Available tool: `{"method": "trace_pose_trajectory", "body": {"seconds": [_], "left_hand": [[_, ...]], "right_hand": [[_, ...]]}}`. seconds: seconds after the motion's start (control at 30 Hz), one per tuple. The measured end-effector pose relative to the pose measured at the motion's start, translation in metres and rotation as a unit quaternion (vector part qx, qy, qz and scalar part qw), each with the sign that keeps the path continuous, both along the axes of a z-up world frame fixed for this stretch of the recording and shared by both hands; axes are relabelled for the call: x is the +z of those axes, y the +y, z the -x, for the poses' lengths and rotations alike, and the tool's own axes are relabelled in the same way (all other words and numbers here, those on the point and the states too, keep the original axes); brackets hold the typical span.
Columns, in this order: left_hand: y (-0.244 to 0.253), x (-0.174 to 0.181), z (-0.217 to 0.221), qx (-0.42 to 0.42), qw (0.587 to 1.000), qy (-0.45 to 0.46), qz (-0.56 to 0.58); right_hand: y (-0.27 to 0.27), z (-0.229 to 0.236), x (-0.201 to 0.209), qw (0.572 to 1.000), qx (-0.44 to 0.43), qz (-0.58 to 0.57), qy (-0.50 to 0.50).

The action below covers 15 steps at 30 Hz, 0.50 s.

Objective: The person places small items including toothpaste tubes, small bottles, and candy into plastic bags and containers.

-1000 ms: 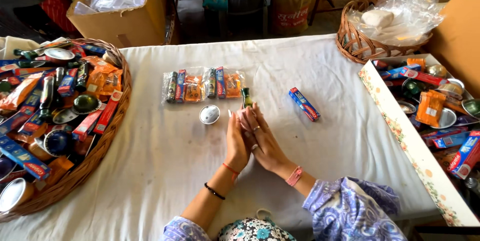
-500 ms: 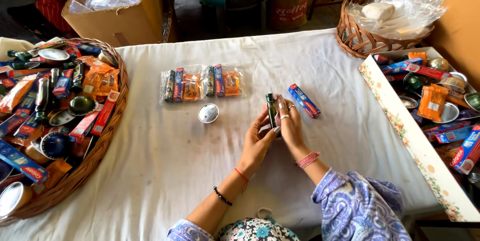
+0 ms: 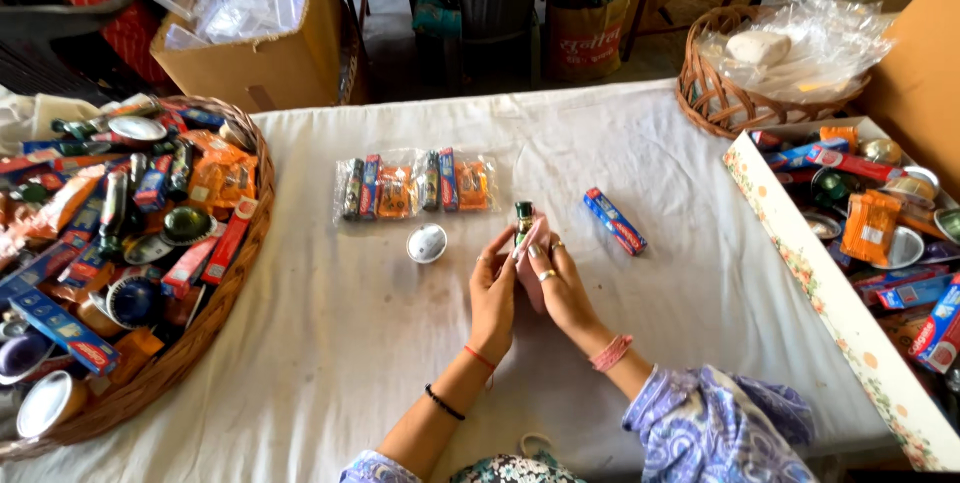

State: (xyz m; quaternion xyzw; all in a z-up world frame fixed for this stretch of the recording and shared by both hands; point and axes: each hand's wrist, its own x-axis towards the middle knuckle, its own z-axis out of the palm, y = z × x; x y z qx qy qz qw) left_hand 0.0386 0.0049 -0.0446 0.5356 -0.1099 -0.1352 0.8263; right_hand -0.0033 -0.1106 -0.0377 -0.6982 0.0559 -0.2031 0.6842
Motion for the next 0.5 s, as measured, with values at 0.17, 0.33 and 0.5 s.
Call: {"method": "trace_pose_trajectory", "body": {"seconds": [0.17,0.33,0.5], "left_hand": [[0.003,0.015,-0.011,-0.037,0.989,0.115,0.086],[0.002,-0.003,-0.007,0.022,0.998,0.05,0.033],[-0.01,-0.04,-0.009,-0.061,0.997,-0.026,0.036]], "right_hand": [[0.004,0.005,0.018,0.999,0.021,-0.031,0.01],[0.024,0.023,0.058,0.99,-0.002,0.132,-0.056],[-0.01,-0.001,0.003,0.977,-0.09,0.176,-0.075]]}}
